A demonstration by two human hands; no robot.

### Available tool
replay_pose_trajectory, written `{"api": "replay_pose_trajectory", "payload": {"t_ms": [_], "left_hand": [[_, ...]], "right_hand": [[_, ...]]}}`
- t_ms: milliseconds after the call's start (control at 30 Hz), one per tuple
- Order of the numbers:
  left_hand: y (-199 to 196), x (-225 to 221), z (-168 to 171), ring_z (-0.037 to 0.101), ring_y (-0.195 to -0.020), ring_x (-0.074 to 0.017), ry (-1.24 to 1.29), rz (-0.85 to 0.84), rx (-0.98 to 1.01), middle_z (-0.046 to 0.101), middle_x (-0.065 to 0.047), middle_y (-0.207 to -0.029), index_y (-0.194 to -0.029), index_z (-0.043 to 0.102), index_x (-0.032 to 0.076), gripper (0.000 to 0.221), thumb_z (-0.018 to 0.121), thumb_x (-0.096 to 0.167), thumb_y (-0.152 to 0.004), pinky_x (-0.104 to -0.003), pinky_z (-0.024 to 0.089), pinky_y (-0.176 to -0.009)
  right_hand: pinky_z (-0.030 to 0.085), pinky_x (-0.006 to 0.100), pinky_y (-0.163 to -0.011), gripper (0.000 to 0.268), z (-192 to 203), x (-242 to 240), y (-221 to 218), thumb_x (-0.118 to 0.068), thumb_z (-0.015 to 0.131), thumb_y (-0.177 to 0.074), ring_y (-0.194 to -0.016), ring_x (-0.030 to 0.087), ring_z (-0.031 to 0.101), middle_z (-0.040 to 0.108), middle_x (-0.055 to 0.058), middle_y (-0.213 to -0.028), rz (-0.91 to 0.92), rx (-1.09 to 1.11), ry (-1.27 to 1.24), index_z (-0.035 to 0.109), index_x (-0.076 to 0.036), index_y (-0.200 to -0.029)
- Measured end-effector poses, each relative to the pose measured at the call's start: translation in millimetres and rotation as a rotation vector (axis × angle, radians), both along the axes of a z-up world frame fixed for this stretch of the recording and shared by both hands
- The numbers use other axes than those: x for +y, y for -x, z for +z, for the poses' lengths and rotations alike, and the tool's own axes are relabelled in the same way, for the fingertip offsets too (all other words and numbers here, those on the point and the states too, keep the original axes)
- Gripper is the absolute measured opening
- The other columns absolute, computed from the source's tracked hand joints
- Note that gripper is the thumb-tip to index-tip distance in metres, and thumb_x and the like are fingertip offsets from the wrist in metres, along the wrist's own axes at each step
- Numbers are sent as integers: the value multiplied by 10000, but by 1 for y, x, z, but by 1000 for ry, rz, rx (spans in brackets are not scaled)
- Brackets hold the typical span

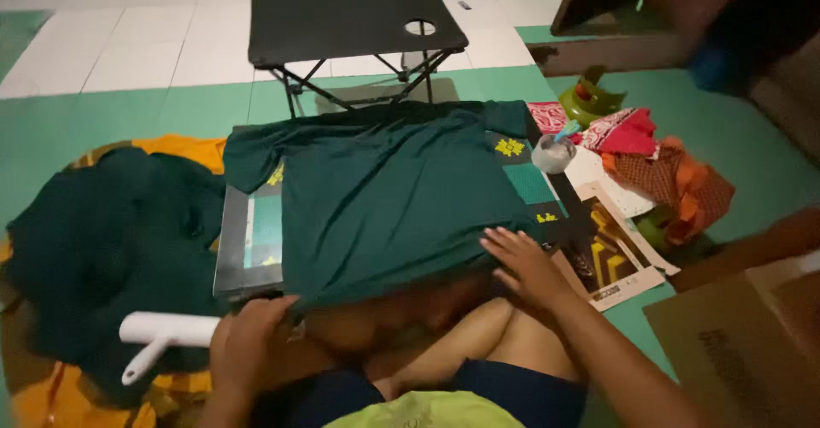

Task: Folding a green t-shirt and trimming it with scissors on a flat surface

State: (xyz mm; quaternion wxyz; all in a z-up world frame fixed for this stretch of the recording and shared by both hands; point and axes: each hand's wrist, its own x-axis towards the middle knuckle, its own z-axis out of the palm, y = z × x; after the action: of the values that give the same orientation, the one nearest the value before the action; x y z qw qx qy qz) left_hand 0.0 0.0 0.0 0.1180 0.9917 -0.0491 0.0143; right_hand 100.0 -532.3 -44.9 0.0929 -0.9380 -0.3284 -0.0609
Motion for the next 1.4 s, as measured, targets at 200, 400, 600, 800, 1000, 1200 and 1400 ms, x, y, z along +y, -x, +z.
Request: {"api": "replay_pose_trajectory", "payload": {"t_ms": [200,400,600,800,1000,1200,1400], "left_hand": [[4,38,-53,725,-853,-272,-2,-330,-317,786,56,-956,-1146,703,363,517,783,282,-642,-489,485,-722],[-30,81,-116,706,-886,-290,82,-249,-12,706,-61,-926,-1332,627,341,616,797,219,-753,-446,502,-797],[-25,44,-11,678,-981,-264,300,-5,-258,685,-83,-1135,-1214,727,186,318,718,163,-897,-397,530,-831],[-56,38,-27,660,-934,-207,821,225,-186,738,-88,-1002,-1089,755,65,181,666,203,-1013,-362,485,-843],[-72,42,-72,499,-688,-223,961,320,-292,584,-97,-665,-778,660,87,511,563,408,-1163,-420,415,-707],[-53,33,-25,680,-893,-182,1496,207,66,732,-95,-976,-1181,722,30,222,697,112,-976,-393,576,-830],[-70,48,-34,599,-910,-188,1212,262,-17,682,-87,-968,-1176,729,53,219,703,211,-1028,-378,500,-835]], "right_hand": [[426,455,-1089,487,-18,-28,1,-226,701,-873,-1343,238,582,631,25,-1455,-210,-108,-151,638,-208,-1356],[265,533,-1196,1031,-4,-15,5,-291,801,-747,-1544,256,282,292,9,-1693,-176,-202,257,278,-234,-1634],[421,409,-1088,1266,-14,-32,-39,9,856,-416,-1412,273,471,407,5,-1650,-82,-194,161,396,-182,-1579],[322,559,-1188,680,-16,-63,-44,-636,384,-1004,-1487,387,434,497,141,-1582,140,158,-384,595,-182,-1465],[459,421,-1113,582,-6,-58,-27,162,557,-722,-1234,289,665,777,89,-1148,-520,197,-831,808,-144,-1150],[566,218,-680,127,-12,-52,-37,-149,675,-997,-732,96,670,658,-24,-847,-659,342,-1473,678,-146,-1123],[554,206,-612,181,-59,-84,-78,-315,660,-1087,-658,86,669,669,-7,-786,-612,284,-1447,687,-138,-1062]]}}
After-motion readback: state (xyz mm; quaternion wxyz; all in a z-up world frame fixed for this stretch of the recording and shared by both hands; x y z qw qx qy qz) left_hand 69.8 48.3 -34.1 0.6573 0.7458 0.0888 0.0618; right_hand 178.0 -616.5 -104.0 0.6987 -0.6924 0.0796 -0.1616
